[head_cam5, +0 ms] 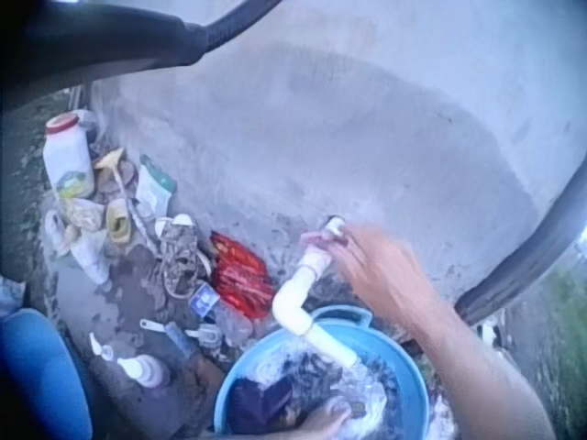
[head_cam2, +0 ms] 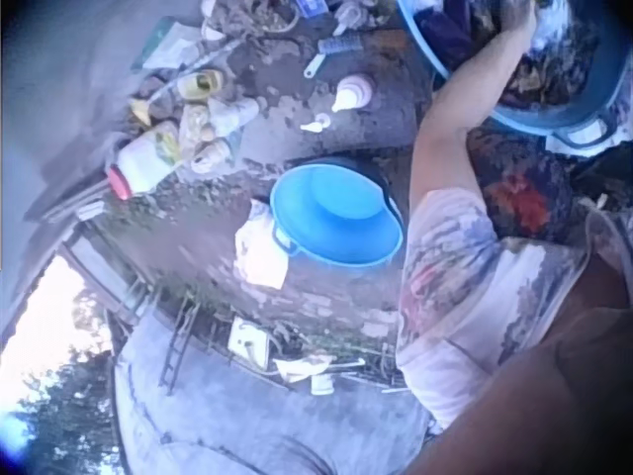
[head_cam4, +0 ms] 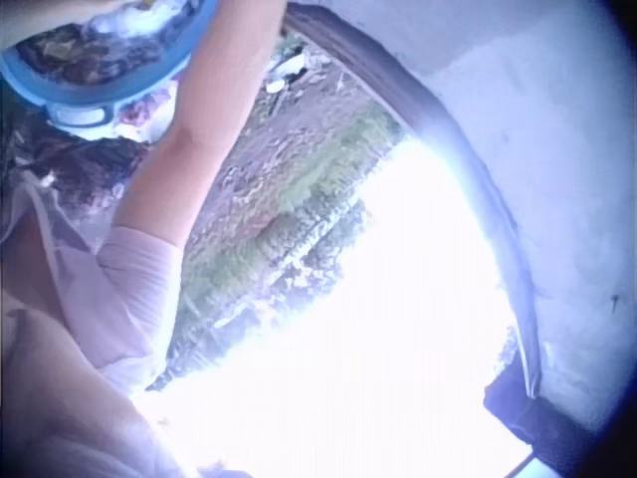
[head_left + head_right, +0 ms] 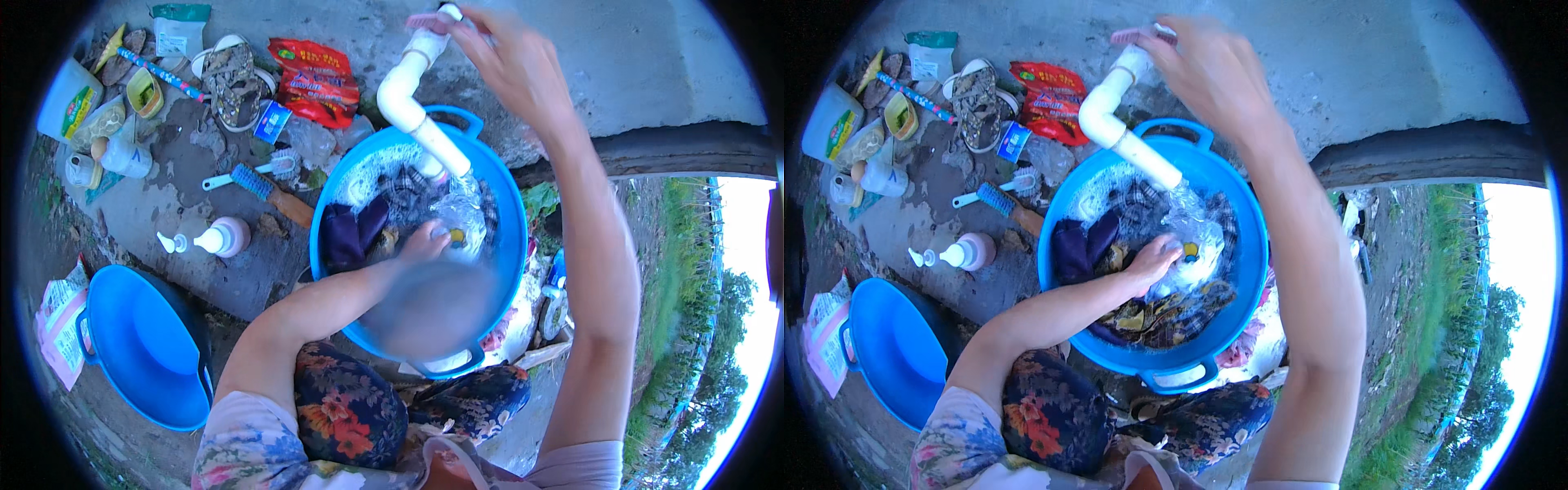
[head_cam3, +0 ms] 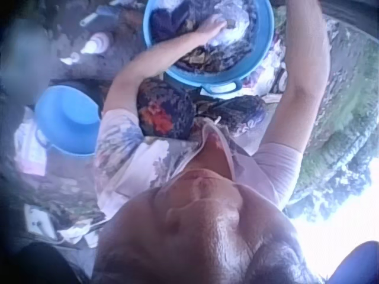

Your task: The person washes clothes by hand in a blue basin outdoors. They scrub and rinse a pink garment, wring it out, and then add more clothes to the basin to continue washing.

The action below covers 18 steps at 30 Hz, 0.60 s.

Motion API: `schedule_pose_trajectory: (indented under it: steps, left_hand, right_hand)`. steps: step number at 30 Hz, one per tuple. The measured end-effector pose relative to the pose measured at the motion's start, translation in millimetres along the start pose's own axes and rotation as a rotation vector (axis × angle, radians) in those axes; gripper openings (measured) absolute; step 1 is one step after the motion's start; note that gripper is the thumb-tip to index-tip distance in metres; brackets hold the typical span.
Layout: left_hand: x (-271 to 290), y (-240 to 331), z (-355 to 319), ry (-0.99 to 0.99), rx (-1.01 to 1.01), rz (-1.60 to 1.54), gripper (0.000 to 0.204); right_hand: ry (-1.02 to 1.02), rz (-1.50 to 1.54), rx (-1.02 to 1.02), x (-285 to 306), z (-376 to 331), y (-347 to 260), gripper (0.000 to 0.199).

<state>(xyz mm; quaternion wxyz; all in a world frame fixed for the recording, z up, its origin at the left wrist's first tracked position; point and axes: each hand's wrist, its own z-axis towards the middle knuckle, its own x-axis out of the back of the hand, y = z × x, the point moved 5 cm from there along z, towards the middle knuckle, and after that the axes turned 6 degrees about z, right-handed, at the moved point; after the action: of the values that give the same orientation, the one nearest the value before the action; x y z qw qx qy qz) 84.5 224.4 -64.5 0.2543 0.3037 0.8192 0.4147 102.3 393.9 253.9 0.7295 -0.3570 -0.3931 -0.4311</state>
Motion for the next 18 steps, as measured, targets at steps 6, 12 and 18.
schedule_pose_trajectory:
  steps: [6, 12, 18]
  left_hand:
    - [-9, 15, -14, 0.102, 0.043, -0.121, 0.05]
    - [9, -2, -7, 0.105, 0.072, -0.179, 0.051]
    - [10, 8, -17, 0.094, 0.174, -0.397, 0.052]
  right_hand:
    - [-0.235, -0.446, 0.149, -32, 35, 1, 0.019]
    - [-0.261, -0.271, -0.338, -40, 52, 8, 0.037]
    - [-0.04, 0.212, -0.665, -24, -131, 84, 0.041]
